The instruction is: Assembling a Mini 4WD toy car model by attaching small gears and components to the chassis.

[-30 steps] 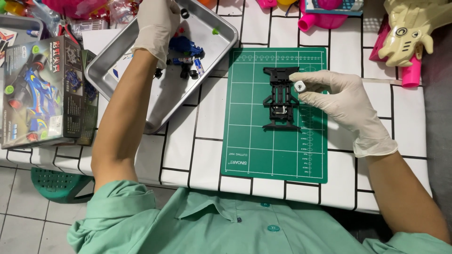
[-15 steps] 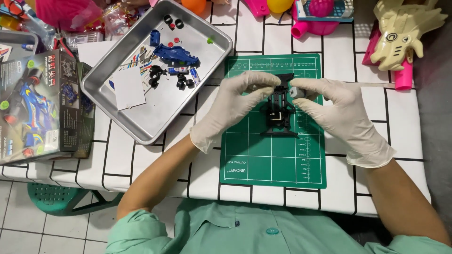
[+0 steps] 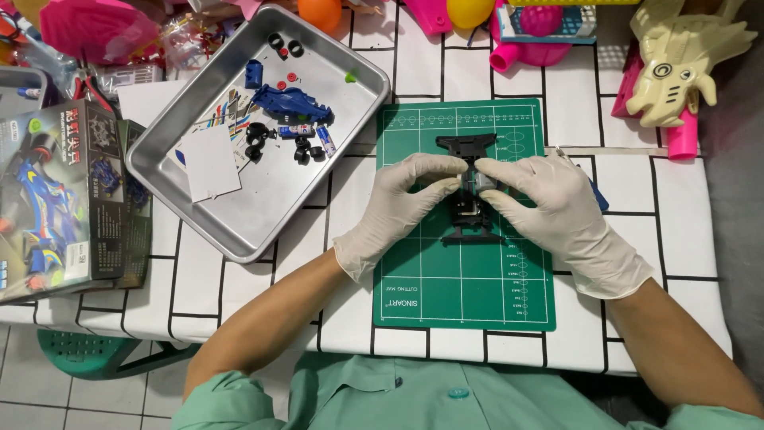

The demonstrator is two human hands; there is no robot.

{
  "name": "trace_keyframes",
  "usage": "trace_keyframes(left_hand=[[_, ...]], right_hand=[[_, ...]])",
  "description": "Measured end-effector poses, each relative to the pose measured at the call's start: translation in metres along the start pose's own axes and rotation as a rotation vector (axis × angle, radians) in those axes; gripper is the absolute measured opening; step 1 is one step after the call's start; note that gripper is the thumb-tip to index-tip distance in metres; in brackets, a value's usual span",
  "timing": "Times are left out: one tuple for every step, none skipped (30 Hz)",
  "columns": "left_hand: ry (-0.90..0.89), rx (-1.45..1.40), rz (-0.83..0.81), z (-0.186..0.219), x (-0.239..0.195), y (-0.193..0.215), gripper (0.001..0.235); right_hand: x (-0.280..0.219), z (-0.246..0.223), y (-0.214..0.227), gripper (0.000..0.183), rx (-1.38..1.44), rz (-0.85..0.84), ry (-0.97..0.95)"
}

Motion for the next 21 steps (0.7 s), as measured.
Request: trace_keyframes(left_hand=[[-0.022,-0.015,0.005,0.0005,-0.0007,0.001,0.025],[-0.048,-0.03,0.007,0.0012,0.0,0.0018,0.023],[-0.048,-0.031,0.006,-0.0002,0.0001,0.0014,0.023],[-0.049,-0.034,0.005,-0.0015,0.0,0.0008,0.023],[-0.05,-0.038,0.003,-0.0028,-0.0001,0.0001,0.023],[-0.048,-0.039,0.001,-0.0022,-0.0002,-0.0008,0.023],[-0.051,-0.039,-0.002,-0.0014,-0.0004,-0.0017,0.023],[-0.052,-0.038,-0.004,-0.0006,-0.0009,-0.0021,0.024],[-0.05,-0.038,-0.004,-0.0017,-0.0008,-0.0022,0.024],[-0.052,-0.036,0.002,-0.0026,-0.0007,-0.0019,0.025],[-0.054,-0.033,0.008,-0.0035,-0.0008,-0.0017,0.026],[-0.051,-0.033,0.007,-0.004,-0.0008,-0.0011,0.026],[-0.047,-0.034,0.002,-0.0045,-0.0009,-0.0007,0.025],[-0.043,-0.035,-0.003,-0.0051,-0.0008,-0.0005,0.024],[-0.041,-0.036,-0.004,-0.0047,-0.0006,-0.0009,0.024],[-0.039,-0.035,-0.005,-0.0044,-0.0006,-0.0012,0.023],[-0.037,-0.034,-0.006,-0.0039,-0.0005,-0.0016,0.022],[-0.036,-0.034,-0.008,-0.0054,-0.0005,-0.002,0.022],[-0.033,-0.036,-0.007,-0.0068,-0.0004,-0.0023,0.022],[-0.029,-0.038,-0.006,-0.0082,-0.0005,-0.0025,0.022],[-0.029,-0.038,-0.006,-0.0077,-0.0005,-0.0023,0.022]], right_hand=[[-0.0005,-0.0007,-0.001,0.042,0.008,-0.007,0.001],[-0.0005,-0.0009,-0.0013,0.043,0.014,-0.011,0.001],[0.0004,-0.0018,-0.0022,0.043,0.013,-0.011,0.0],[0.001,-0.0031,-0.0025,0.043,0.008,-0.002,0.012],[0.0015,-0.0044,-0.0029,0.043,0.003,0.006,0.024],[0.0009,-0.0041,-0.0034,0.043,0.002,0.006,0.021],[0.0002,-0.0037,-0.0037,0.043,0.007,0.014,0.016],[-0.0003,-0.0035,-0.0044,0.043,0.014,0.021,0.013],[0.0,-0.0034,-0.0038,0.043,0.014,0.02,0.011],[0.0005,-0.0034,-0.0033,0.042,0.012,0.02,0.016],[0.0008,-0.0034,-0.0029,0.042,0.01,0.02,0.021],[0.0018,-0.0049,-0.0027,0.042,0.012,0.018,0.019],[0.0027,-0.0066,-0.0024,0.041,0.013,0.022,0.024],[0.0036,-0.0082,-0.0018,0.041,0.014,0.026,0.028],[0.0031,-0.0077,-0.0017,0.041,0.015,0.025,0.026],[0.0025,-0.0074,-0.0017,0.041,0.015,0.023,0.026],[0.0018,-0.0072,-0.0016,0.041,0.015,0.022,0.026],[0.0014,-0.0065,-0.0026,0.041,0.015,0.023,0.024],[0.001,-0.0059,-0.0035,0.041,0.015,0.026,0.023],[0.0007,-0.0053,-0.0045,0.04,0.014,0.029,0.023],[0.0004,-0.0054,-0.0045,0.04,0.015,0.029,0.022]])
Point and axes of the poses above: each hand's wrist, its own x-axis towards the middle knuckle, its own y-axis out of the back of the hand, z = x × y, the point moved 3 cm from there along x, towards the middle knuckle, and after that the axes turned 1 degree about -y, right-handed, at the moved point
